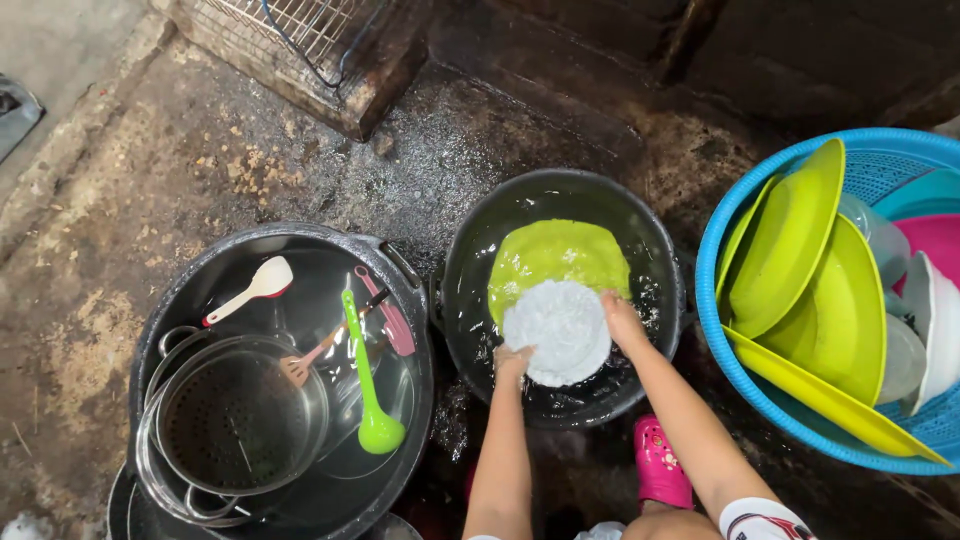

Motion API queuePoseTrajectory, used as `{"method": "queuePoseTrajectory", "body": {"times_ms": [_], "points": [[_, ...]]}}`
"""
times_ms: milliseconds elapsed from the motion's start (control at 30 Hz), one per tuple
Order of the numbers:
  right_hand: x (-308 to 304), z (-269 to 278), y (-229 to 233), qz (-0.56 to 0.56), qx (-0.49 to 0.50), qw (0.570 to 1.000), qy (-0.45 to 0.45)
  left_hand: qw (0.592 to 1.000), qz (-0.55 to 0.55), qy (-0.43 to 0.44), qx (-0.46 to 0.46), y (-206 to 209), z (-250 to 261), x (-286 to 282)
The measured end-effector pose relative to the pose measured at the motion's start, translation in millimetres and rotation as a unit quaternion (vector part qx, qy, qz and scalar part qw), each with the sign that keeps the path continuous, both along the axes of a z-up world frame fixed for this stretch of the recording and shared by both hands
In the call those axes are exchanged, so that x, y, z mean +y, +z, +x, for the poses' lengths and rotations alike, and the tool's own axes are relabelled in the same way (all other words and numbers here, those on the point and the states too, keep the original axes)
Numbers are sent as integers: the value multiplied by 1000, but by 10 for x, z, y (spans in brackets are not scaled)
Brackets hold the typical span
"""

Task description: Wash various plates, bowls, and kitchen utensils in buckets of soapy water.

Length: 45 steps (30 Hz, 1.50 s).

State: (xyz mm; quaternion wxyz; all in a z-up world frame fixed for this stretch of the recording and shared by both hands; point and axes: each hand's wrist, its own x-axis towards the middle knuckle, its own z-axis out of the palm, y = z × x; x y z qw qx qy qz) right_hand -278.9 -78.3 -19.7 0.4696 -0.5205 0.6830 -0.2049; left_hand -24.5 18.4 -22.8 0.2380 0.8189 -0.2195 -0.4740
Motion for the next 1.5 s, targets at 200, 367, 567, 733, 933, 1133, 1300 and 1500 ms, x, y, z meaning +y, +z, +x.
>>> {"method": "queuePoseTrajectory", "body": {"times_ms": [200, 367, 567, 733, 933, 1133, 1300, 1500], "points": [[-10, 39, 587, 54, -203, 969, -131, 973, -229, -38, -11, 432, -61, 9], [-78, 61, 807, 138, -375, 913, -80, 957, -267, -51, 101, 417, 31, 20], [-68, -5, 130, 51, -227, 972, 41, 958, -218, -1, 187, 688, 81, 38], [-27, -11, 256, -8, -155, 986, 57, 934, -230, 50, 270, 592, 55, 51], [91, 90, 1177, 186, -275, 941, 70, 933, -234, 41, 271, 552, 73, 29], [11, 35, 1350, 216, -259, 935, 109, 924, -236, 56, 296, 804, 79, 92], [-59, -85, 1556, 0, -109, 984, 144, 926, -274, 96, 240, 1214, 150, 59], [421, 104, 2754, -195, -16, 974, 114, 915, -394, -62, 54, 1609, 343, -78]]}}
